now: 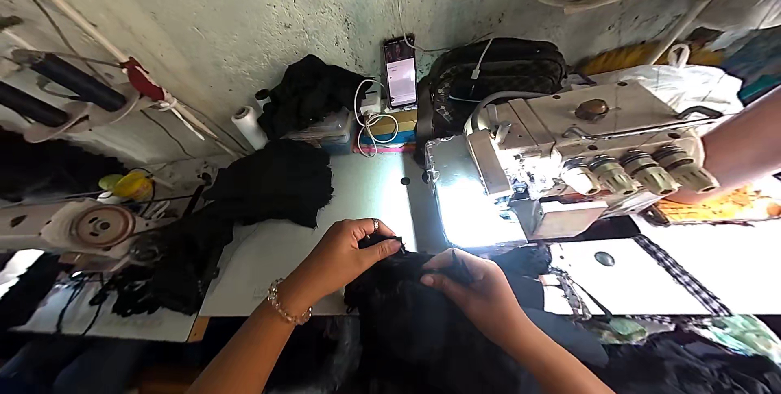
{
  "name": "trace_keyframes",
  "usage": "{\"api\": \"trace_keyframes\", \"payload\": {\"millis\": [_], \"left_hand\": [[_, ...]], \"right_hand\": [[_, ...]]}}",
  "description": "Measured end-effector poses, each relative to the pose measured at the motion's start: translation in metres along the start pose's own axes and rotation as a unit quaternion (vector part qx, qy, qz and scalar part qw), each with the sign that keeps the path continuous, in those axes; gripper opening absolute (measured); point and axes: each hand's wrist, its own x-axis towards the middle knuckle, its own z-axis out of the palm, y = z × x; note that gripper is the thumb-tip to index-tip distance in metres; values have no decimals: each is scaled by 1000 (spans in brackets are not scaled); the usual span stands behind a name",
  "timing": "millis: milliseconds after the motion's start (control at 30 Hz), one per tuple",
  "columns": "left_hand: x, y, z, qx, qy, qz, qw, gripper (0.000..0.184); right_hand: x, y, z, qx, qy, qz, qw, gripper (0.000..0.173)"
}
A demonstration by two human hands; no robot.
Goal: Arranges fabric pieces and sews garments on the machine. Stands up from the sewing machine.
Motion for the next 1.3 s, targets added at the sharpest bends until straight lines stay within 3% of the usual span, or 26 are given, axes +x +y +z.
{"api": "trace_keyframes", "payload": {"millis": [133,233,333,533,667,733,800,900,1067,1167,1300], "left_hand": [[4,-7,20,51,120,50,990,22],[5,-4,36,52,157,102,981,22],[-1,5,48,18,132,110,985,20],[-5,9,43,32,79,83,993,27],[-4,12,40,22,39,71,996,26],[-4,13,43,39,36,61,997,26],[-8,14,54,119,100,95,983,24],[-9,8,63,226,234,201,924,23],[-10,-11,77,379,205,227,874,46],[-17,-20,68,357,189,219,888,51],[-54,-28,14,318,228,149,908,55]], "right_hand": [[-7,-11,2,-158,80,-125,976,13],[-12,-35,11,-108,42,-213,970,10],[2,-23,14,-41,81,-162,983,11],[9,-8,7,-34,110,-84,990,16],[12,-6,5,-21,87,-69,994,32],[13,-4,2,-28,69,-70,995,28],[15,-5,-1,-41,73,-74,994,20],[16,-10,-8,-33,92,-68,993,14],[14,-12,-14,-36,74,-49,995,16],[13,-11,-26,-23,86,-18,996,14],[4,-8,-53,-35,167,1,985,14]]}}
